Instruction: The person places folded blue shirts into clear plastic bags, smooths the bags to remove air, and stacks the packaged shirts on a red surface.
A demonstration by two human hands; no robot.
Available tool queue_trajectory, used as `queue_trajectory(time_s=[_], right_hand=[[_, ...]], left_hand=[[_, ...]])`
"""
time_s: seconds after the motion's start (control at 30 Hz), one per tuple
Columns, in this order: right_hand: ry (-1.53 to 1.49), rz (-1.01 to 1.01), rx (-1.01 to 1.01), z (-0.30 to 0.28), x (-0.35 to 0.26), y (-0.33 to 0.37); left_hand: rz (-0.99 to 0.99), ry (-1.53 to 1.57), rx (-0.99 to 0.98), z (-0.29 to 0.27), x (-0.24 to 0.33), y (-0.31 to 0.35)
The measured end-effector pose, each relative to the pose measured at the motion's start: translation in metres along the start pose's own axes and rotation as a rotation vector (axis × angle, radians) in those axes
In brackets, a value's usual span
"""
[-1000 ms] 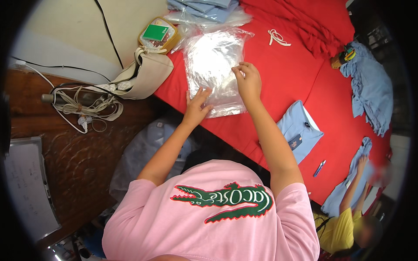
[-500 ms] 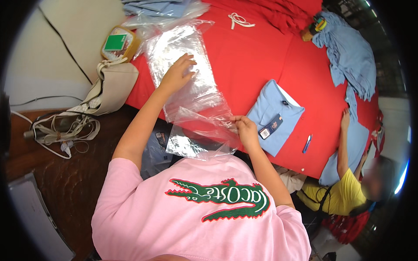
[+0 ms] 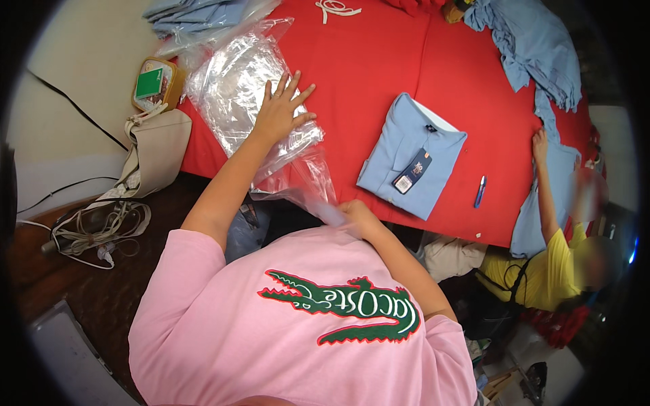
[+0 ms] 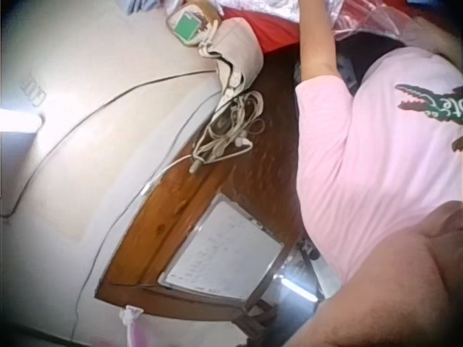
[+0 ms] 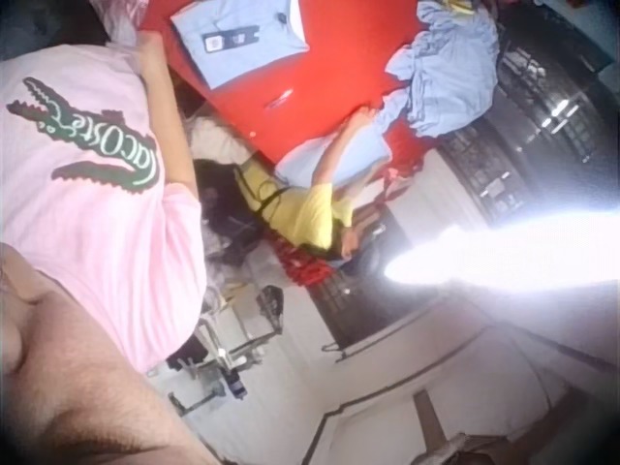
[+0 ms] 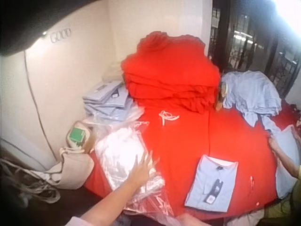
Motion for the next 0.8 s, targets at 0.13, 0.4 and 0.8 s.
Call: queue_trajectory(time_s=[0.13, 0.4, 0.8], right_hand=[[0.048, -0.134, -0.133, 0.016, -0.006, 0.027], [0.317, 0.201, 0.301, -0.073, 0.094, 0.208], [-0.796, -0.319, 0.940, -0.137, 0.107, 0.347]], left_hand=[[-0.050, -0.020, 0.040, 0.005, -0.003, -0.003], [-0.096, -0.024, 0.058, 0.013, -0.016, 0.001], [-0.354, 0.865, -0.185, 0.037, 0.215, 0.053]])
Point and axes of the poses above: each hand's wrist, its own y-axis away from the middle knuckle, its own z-axis out of the palm, x = y × z, the point moved 6 cm from there along -y, towards the middle knuckle
